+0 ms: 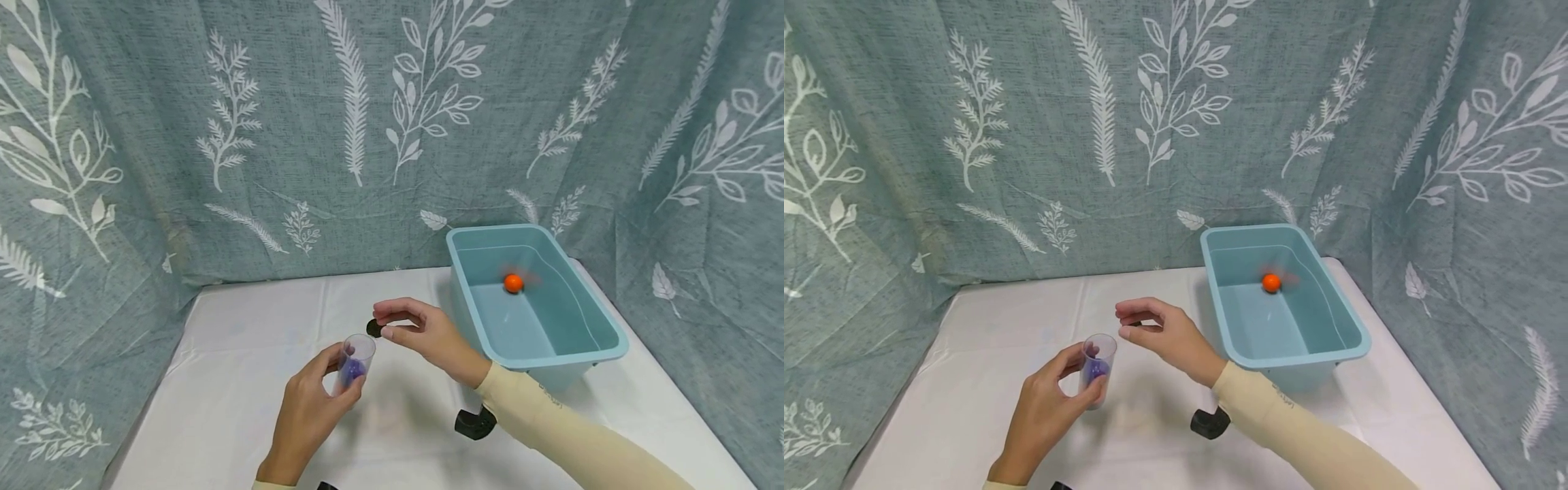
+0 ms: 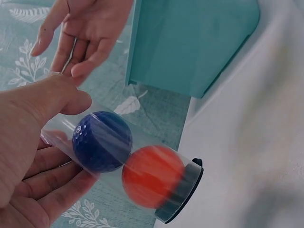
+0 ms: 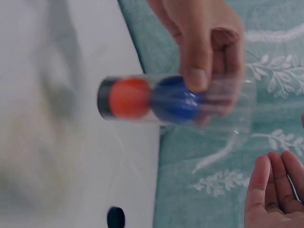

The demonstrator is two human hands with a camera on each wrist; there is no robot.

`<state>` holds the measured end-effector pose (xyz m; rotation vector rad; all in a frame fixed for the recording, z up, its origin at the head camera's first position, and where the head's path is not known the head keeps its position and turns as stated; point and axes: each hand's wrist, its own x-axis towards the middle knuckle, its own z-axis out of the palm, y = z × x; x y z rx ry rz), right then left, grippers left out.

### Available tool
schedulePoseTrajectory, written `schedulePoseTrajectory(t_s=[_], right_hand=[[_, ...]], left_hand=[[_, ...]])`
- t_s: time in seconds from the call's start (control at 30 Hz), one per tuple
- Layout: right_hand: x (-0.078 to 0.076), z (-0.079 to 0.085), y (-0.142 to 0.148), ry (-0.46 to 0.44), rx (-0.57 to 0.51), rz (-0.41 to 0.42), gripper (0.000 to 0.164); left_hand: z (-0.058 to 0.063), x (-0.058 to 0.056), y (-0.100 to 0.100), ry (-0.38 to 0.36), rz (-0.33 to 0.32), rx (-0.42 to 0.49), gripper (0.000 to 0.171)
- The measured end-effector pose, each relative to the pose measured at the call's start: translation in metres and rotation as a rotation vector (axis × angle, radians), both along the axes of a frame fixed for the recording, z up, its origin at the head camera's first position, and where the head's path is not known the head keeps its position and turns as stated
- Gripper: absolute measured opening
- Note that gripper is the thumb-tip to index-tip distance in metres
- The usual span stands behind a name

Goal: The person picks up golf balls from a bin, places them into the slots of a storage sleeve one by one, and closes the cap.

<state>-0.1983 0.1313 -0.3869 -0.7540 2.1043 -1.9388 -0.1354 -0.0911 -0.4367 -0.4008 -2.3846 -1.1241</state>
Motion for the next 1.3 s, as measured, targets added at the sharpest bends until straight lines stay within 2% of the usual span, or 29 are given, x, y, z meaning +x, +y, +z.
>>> schedulePoseTrajectory(t_s=[0.33,0.53,0.63,0.83,1.1,1.3], right_hand=[[-0.011,0.027,0.027,0.056,0.016,-0.064,0.038],[-0.026,0.046,0.052,0.035,-0.042,-0.115,0.040],[-0.034,0.056,0.067,0.033,-0.027,-0.143,0.043],[-0.059,0.059,0.100,0.053,0.131,-0.238,0.049],[-0.086,0.041,0.139,0.042,0.397,-0.363,0.050],[-0.099,0.030,0.156,0.054,0.602,-0.403,0.045]], left_hand=[[-0.003,-0.001,-0.001,0.039,0.015,-0.009,0.055],[-0.005,-0.001,-0.004,0.048,0.018,-0.008,0.054],[-0.006,-0.001,-0.004,0.046,0.020,-0.003,0.054],[-0.006,0.001,-0.004,0.027,0.021,0.009,0.053],[-0.009,0.003,-0.001,-0.028,0.031,0.017,0.053],[-0.014,0.006,0.000,-0.024,0.024,0.026,0.051]])
